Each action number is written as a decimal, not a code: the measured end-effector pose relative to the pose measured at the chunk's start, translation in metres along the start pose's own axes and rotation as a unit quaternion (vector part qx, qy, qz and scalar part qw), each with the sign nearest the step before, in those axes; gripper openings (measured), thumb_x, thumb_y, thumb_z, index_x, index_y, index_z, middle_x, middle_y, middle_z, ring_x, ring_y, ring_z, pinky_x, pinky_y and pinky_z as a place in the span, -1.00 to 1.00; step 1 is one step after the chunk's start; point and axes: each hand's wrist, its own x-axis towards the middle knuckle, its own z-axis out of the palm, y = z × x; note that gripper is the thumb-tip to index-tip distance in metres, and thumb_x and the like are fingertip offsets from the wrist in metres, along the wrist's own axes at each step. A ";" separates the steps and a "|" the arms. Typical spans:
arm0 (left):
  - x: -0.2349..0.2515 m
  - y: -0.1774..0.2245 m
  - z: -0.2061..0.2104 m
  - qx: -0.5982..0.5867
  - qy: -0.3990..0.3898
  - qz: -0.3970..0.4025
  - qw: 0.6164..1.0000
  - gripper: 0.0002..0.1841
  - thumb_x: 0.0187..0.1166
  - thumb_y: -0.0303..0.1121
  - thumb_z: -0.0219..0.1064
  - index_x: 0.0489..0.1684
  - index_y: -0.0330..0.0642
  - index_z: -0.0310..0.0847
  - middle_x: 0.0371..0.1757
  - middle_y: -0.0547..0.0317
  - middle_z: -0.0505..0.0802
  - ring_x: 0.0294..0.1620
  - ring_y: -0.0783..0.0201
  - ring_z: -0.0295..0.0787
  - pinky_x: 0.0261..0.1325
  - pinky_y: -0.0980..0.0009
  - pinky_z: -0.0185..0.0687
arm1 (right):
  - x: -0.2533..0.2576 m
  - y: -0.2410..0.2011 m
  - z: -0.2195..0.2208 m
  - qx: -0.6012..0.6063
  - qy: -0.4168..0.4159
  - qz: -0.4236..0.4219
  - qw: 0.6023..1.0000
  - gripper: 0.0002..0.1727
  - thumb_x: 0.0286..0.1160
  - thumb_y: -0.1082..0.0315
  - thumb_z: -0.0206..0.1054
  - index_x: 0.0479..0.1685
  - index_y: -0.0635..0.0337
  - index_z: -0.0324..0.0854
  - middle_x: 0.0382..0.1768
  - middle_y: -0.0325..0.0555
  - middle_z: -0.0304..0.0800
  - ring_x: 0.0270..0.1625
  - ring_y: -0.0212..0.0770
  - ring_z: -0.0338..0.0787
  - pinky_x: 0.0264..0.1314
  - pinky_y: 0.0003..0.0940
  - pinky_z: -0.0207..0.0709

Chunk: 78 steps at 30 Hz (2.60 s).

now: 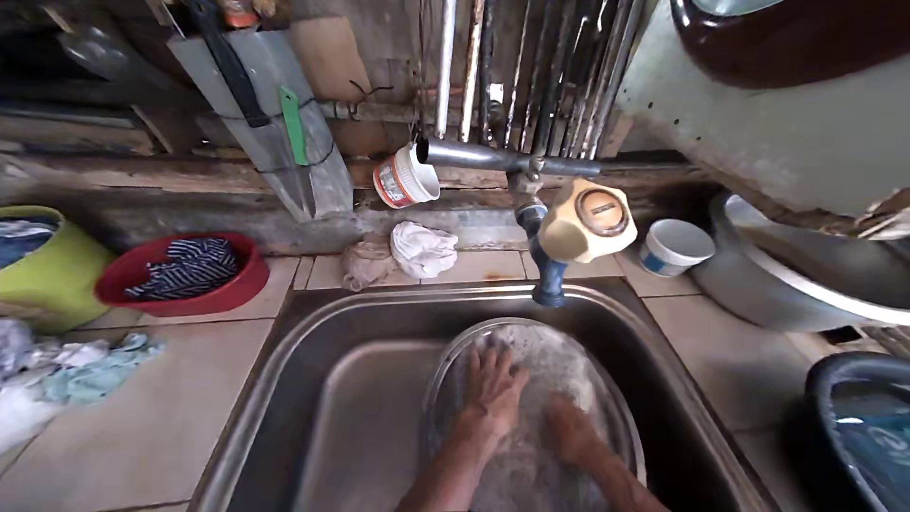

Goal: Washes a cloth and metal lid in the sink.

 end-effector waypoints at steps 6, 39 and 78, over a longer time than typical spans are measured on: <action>-0.023 0.003 -0.053 -0.143 -0.089 0.062 0.984 -0.64 0.48 -0.47 0.42 0.24 -0.32 0.71 0.19 -0.27 0.81 0.28 -0.20 0.72 0.36 -0.24 0.53 | -0.051 -0.002 -0.093 0.156 0.005 -0.239 0.958 -0.75 0.67 0.28 0.27 0.05 0.24 0.77 -0.11 -0.07 0.83 -0.05 -0.27 0.77 0.16 -0.23 0.64; -0.078 -0.001 -0.025 -0.084 -0.033 -0.041 0.995 -0.76 0.68 -0.44 0.25 0.15 -0.28 0.78 0.19 -0.24 0.84 0.30 -0.17 0.76 0.43 -0.11 0.57 | -0.021 0.006 -0.002 0.015 -0.063 -0.188 0.980 -0.62 0.71 0.33 0.22 0.40 0.22 0.64 0.28 0.22 0.75 0.36 0.16 0.72 0.48 0.19 0.48; -0.050 0.039 0.035 0.129 -0.028 -0.080 0.988 -0.43 0.57 -0.65 0.22 0.64 -0.30 0.39 0.77 -0.34 0.32 0.77 -0.48 0.11 0.61 -0.53 0.05 | -0.024 0.004 -0.013 -0.310 -0.070 -0.134 0.939 -0.45 0.66 0.05 0.26 0.48 0.21 0.59 0.59 0.36 0.44 0.71 0.45 0.26 0.66 0.55 -0.04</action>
